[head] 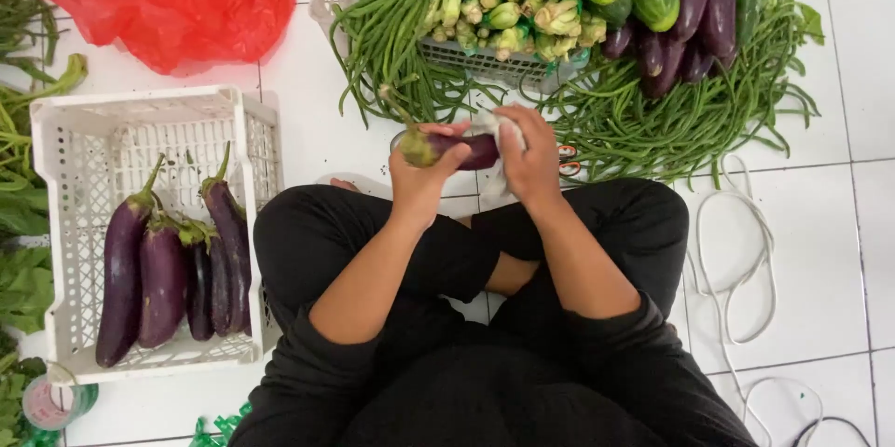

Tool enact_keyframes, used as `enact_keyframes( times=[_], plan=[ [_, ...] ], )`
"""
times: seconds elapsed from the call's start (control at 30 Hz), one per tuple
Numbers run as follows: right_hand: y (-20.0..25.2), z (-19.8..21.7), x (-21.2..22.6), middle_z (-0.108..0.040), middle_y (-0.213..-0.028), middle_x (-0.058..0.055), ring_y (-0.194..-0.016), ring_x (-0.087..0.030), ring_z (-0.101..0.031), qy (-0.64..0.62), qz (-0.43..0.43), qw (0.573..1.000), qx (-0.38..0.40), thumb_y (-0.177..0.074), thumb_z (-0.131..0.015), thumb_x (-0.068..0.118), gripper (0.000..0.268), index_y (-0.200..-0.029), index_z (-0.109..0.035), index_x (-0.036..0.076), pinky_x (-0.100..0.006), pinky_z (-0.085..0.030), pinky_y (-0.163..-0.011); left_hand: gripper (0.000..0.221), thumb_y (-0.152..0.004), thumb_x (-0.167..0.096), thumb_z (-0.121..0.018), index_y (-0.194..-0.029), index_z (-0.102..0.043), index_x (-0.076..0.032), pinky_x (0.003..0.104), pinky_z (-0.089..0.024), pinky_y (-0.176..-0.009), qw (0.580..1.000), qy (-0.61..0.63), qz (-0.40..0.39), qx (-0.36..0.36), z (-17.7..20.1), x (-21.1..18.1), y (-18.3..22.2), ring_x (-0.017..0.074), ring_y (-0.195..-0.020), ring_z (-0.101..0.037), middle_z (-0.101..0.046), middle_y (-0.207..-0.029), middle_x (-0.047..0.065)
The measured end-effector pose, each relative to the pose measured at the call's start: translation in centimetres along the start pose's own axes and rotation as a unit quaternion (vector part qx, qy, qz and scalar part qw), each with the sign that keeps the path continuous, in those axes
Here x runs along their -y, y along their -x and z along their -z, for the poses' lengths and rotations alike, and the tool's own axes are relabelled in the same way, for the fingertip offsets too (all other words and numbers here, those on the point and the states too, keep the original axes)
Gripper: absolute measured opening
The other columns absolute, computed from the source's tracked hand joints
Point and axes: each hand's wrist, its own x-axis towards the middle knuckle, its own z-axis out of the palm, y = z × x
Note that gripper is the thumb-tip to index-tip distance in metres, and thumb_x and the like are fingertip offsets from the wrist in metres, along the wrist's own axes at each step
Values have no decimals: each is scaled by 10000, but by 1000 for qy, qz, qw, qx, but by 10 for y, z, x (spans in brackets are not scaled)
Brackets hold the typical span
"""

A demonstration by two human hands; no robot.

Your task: The person is cleaning eggplants by wiping them with a cloth and then placing them into a white plastic crate.

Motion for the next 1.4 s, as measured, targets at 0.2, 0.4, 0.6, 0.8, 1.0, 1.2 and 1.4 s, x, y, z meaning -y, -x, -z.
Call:
enact_keyframes(
  times=[0.2,0.4,0.6,0.8,1.0,1.2,1.4],
  plan=[
    [10,-17,47,-715,-1156,-91,-1237,-327,-620,-5,28,1000,-7,-1106,-398,307,373,-1136,-705,97,-458,-316,-1159,345,-791,-163,-915,-958,-641,-35,344,-558,-941,1000,-2,23,-16,-2,30,11,178,-1076,-688,-753,-1035,108],
    [-10,7,10,-685,-1270,-99,-1331,-334,-547,99,44,994,-14,-1111,-394,401,427,-1302,-673,140,-573,-158,-1211,291,-915,-216,-810,-1016,-605,-36,363,-609,-868,997,83,-2,-5,-5,-2,-3,263,-1144,-694,-721,-1154,161],
    [1,-7,-8,-707,-1174,-139,-1234,-361,-601,74,88,993,-32,-1108,-439,266,317,-1214,-680,89,-522,-190,-1216,326,-806,-195,-911,-931,-651,-43,326,-541,-955,994,-20,-73,75,-9,26,3,227,-1098,-703,-730,-1061,155],
    [3,-11,6,-700,-1266,-94,-1306,-326,-594,33,79,995,55,-1107,-328,363,466,-1281,-685,119,-485,-266,-1206,309,-1009,-284,-714,-1173,-560,-72,431,-445,-1133,995,-4,-66,75,1,6,-4,241,-1325,-553,-573,-1432,151],
    [3,-4,1,-690,-999,-168,-1072,-404,-653,79,26,996,42,-1121,-337,313,435,-1090,-699,74,-508,-398,-1071,330,-1016,-248,-707,-1192,-543,-22,432,-493,-1098,999,0,-42,-5,7,24,-6,263,-1248,-628,-679,-1258,181],
    [29,-20,76,-608,-1019,-180,-983,-440,-617,18,-18,995,95,-1106,-336,225,334,-1254,-574,43,-518,-461,-915,322,-986,-319,-726,-1117,-635,-39,320,-569,-863,991,-53,45,-117,-2,6,2,123,-900,-691,-735,-999,78],
    [35,-23,69,-383,-1096,-61,-1074,-245,-430,-195,72,967,145,-928,-426,124,262,-1185,-408,75,-461,-355,-1041,225,-1071,-287,-560,-1104,-594,-67,283,-562,-687,995,-77,-52,-24,11,4,-13,122,-691,-659,-669,-786,39]
  ],
)
